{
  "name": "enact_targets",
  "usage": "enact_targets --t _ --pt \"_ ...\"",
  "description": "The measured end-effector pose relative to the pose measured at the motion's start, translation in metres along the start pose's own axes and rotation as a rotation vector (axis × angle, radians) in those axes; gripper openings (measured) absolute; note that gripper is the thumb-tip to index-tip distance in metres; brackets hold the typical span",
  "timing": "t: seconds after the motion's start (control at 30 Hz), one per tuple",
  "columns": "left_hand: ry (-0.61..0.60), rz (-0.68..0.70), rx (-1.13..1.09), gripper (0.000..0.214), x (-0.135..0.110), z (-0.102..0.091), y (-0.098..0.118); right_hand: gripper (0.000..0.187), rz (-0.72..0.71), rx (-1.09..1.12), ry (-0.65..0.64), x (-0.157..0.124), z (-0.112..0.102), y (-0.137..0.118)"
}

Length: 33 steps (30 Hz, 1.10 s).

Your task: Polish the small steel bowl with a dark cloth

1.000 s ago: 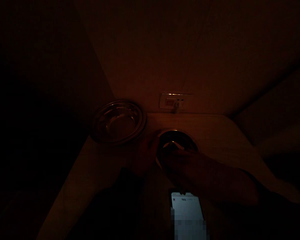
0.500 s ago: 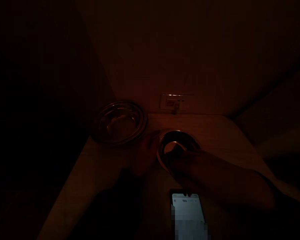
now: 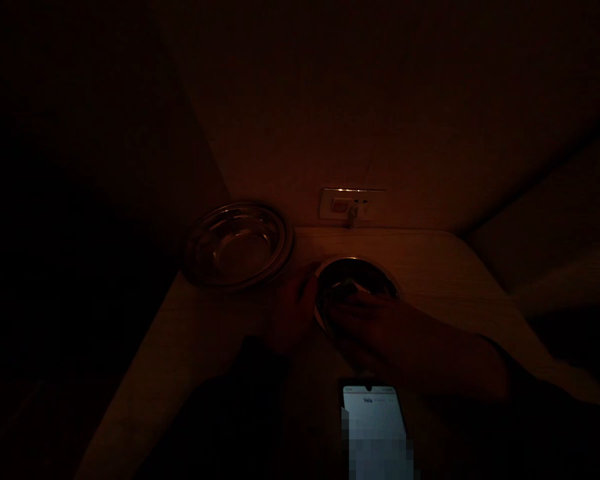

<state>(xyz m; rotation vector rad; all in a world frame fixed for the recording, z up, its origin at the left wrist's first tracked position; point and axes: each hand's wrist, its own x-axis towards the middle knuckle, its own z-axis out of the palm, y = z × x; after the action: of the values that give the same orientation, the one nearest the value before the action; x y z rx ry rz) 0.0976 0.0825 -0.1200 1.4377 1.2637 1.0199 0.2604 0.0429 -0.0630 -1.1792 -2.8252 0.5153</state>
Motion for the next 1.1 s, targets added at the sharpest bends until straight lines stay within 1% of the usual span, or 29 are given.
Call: enact_targets --t 0.13,0.23,0.3,0.43,0.53,0.6,0.73,0.8,0.87,1.0,1.1 --pt "0.015 -0.008 -0.013 0.035 -0.001 0.002 0.001 0.025 0.000 0.025 -0.106 -0.011 -0.016 0.000" --pt "0.029 -0.008 -0.023 0.036 -0.001 0.003 0.000 0.022 0.020 0.053 -0.147 -0.013 -0.021 -0.001" --pt "0.027 -0.005 -0.015 0.034 -0.001 0.003 0.000 0.022 0.016 0.059 -0.136 -0.010 -0.018 -0.002" --pt "0.024 0.000 0.003 0.032 -0.001 0.002 0.000 0.029 0.029 0.043 -0.029 -0.002 -0.001 -0.005" --pt "0.036 0.002 0.012 0.032 0.000 0.001 0.001 0.031 0.013 0.036 0.000 -0.001 0.005 -0.004" --pt "0.041 -0.008 -0.007 0.031 0.000 0.001 0.001 0.029 -0.003 0.038 -0.026 -0.004 0.000 -0.002" --pt "0.027 -0.014 -0.037 0.032 0.000 0.002 0.000 0.021 0.010 0.048 -0.138 -0.013 -0.016 0.000" --pt "0.032 -0.012 -0.025 0.033 0.000 0.002 -0.002 0.020 0.016 0.054 -0.153 -0.015 -0.019 0.000" --pt "0.041 -0.009 -0.025 0.033 0.001 0.003 -0.004 0.019 0.013 0.056 -0.133 -0.013 -0.017 0.000" --pt "0.057 -0.004 -0.027 0.032 0.002 0.003 -0.005 0.029 0.009 0.033 -0.067 -0.005 -0.002 -0.003" --pt "0.072 -0.013 -0.031 0.030 0.002 0.002 -0.002 0.032 0.026 0.007 -0.039 -0.001 0.005 -0.005"
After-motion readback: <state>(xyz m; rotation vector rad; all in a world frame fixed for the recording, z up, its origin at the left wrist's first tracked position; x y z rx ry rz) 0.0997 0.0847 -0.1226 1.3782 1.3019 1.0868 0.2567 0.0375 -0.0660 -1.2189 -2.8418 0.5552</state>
